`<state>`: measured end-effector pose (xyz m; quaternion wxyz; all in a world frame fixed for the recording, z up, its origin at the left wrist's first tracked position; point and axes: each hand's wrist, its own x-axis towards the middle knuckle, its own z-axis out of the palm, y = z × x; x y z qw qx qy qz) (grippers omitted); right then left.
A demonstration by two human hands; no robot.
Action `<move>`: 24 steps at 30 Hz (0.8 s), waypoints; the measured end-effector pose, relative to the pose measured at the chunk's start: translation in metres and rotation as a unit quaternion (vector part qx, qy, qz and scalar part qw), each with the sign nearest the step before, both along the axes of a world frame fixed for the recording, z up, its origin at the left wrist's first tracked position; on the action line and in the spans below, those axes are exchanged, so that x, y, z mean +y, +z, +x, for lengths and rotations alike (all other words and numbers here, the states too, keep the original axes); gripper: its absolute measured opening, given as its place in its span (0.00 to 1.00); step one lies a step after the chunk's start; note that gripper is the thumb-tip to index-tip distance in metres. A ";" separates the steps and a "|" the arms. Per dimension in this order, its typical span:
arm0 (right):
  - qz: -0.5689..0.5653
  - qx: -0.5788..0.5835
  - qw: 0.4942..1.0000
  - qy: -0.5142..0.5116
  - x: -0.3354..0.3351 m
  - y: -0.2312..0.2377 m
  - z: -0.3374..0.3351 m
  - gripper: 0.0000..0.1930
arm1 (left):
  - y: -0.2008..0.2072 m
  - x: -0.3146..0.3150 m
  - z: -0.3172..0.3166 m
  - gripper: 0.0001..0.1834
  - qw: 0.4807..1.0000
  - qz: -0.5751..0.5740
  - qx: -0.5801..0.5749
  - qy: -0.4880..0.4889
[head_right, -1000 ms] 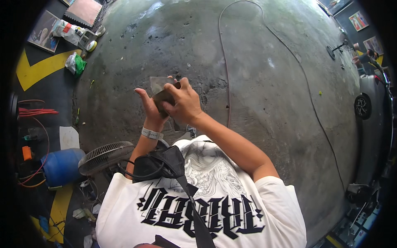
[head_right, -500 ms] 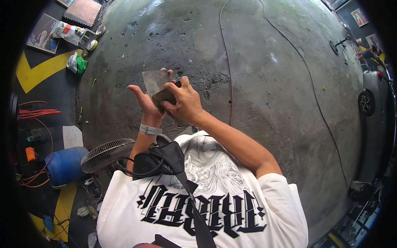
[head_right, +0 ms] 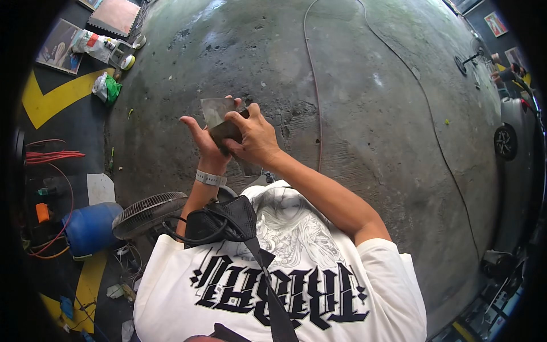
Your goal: The person retrieves metal putty spreaders, scoops body filler onto one, adds hardener, and mixes the compound together using both spreaders.
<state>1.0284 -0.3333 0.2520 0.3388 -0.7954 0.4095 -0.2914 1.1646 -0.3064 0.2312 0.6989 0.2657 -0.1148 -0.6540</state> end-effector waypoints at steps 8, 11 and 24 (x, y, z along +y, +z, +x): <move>0.077 -0.103 0.991 -0.037 -0.002 -0.016 0.005 0.30 | -0.008 -0.010 -0.001 0.57 0.997 -0.044 -0.045 0.040; -0.043 -0.043 0.992 -0.113 -0.047 0.003 0.013 0.28 | -0.023 -0.002 -0.021 0.58 0.999 0.030 -0.042 -0.011; 0.097 -0.088 0.991 0.026 -0.008 -0.036 0.005 0.30 | -0.016 -0.015 0.005 0.49 0.993 0.100 0.018 0.053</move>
